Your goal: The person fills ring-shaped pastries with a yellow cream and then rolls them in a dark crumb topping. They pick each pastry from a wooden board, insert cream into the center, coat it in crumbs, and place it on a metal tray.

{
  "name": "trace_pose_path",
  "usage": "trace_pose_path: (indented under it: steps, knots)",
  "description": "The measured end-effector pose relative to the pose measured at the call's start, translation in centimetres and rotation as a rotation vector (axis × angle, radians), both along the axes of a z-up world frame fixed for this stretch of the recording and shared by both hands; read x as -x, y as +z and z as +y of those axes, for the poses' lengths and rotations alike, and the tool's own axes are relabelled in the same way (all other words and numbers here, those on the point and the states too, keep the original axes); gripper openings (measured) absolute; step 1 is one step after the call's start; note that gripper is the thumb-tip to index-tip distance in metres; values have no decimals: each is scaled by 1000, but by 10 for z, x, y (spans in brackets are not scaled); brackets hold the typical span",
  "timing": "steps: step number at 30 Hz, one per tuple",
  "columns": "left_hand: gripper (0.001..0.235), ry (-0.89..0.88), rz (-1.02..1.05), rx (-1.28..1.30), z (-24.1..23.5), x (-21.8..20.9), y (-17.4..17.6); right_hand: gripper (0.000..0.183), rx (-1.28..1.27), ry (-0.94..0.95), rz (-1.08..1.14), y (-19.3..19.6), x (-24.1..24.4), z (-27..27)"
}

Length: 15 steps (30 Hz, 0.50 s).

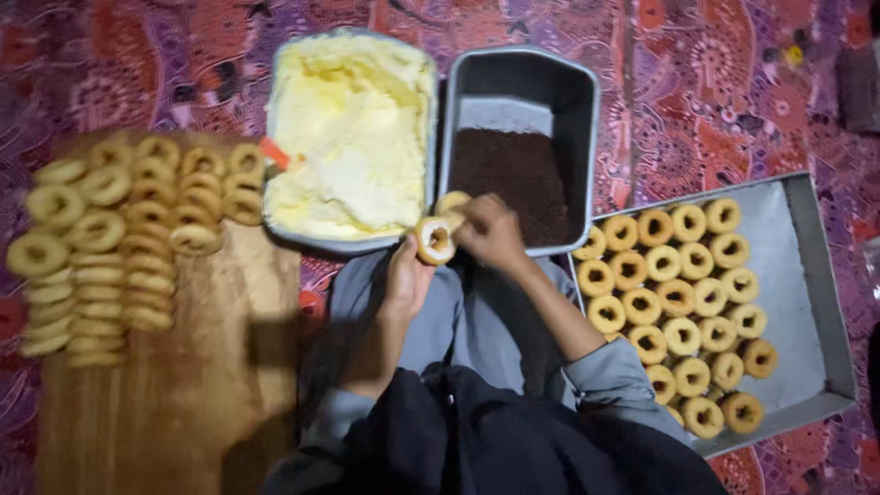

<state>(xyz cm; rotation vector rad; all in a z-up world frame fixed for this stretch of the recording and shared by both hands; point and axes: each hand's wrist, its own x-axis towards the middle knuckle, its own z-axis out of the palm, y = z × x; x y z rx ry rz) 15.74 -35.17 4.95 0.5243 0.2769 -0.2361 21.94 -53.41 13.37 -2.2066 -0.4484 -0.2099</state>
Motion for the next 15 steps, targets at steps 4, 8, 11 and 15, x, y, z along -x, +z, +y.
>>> trace_pose_path:
  steps: [4,8,11,15]
  knots:
    - [39,-215,-7,-617,-50,-49,8,18,353,-277,6,-40,-34,-79]
    - [24,-88,-595,-1617,-92,-101,8,21,12,-437,186,-57,-40,-112]
    - [29,-59,-934,-1862,-101,-117,-4,26,-966,-674,628,-52,-20,-116]
    - [25,-124,-476,-1636,-114,-118,-27,28,-1487,-537,807,-30,-8,-112]
